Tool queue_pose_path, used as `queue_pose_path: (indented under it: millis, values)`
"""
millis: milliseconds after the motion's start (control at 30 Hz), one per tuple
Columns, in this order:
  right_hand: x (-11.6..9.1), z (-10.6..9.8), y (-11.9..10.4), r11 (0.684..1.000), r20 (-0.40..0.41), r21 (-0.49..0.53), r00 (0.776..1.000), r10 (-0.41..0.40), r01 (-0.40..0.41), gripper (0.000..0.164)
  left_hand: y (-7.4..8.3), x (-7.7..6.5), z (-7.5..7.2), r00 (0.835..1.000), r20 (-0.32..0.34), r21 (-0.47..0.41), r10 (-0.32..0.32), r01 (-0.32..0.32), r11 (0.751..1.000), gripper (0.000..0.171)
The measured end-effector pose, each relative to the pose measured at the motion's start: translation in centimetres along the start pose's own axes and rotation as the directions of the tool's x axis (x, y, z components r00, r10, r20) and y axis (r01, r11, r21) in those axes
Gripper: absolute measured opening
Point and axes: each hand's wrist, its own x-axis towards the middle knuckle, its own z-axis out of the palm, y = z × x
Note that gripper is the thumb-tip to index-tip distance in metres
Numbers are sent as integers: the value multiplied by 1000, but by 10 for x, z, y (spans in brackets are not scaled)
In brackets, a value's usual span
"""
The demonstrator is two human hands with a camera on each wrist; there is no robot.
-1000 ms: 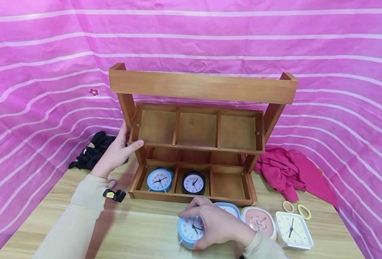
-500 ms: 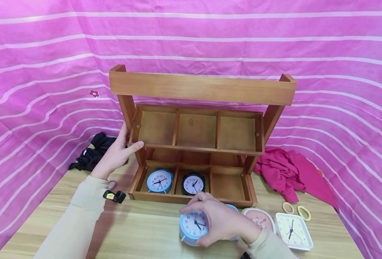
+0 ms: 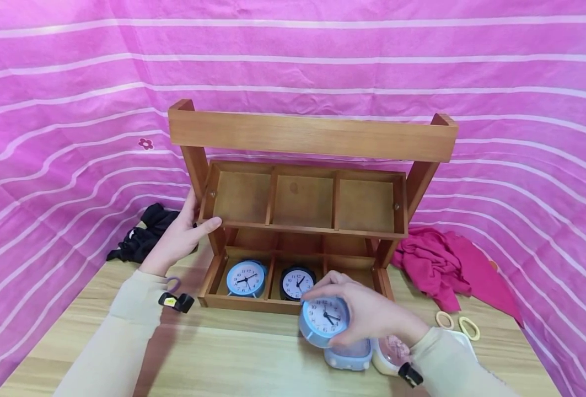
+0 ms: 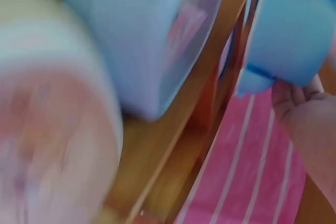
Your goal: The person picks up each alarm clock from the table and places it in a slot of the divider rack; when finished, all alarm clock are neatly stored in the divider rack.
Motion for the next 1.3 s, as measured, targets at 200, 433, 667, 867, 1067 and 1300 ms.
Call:
queue_pose_path:
  millis: [200,433,667,867,1067,1300]
  values:
    - [-11,-25,17,1000,-4,3,1000,8,-8,75,2,-2,-1,1000,-9,15,-14,14,1000,96]
    - [-11,-39,37,995,11,-25,995,95,-95,75,1,-3,-2,1000,-21,26,-17,18,1000,95]
    - [-13,-47,55,985,11,-26,985,173,-173,76,-2,-2,0,1000,-17,36,-5,5,999,97]
    - [-17,-52,68,975,26,-72,977,212,-210,75,-1,1,1,1000,-16,43,-4,5,999,99]
    - [-15,-53,78,973,55,-97,975,213,-207,74,2,2,3,999,-7,40,-36,36,999,100]
    - [-11,-48,86,985,85,-79,983,160,-154,73,0,0,1,1000,-15,42,-3,3,999,98]
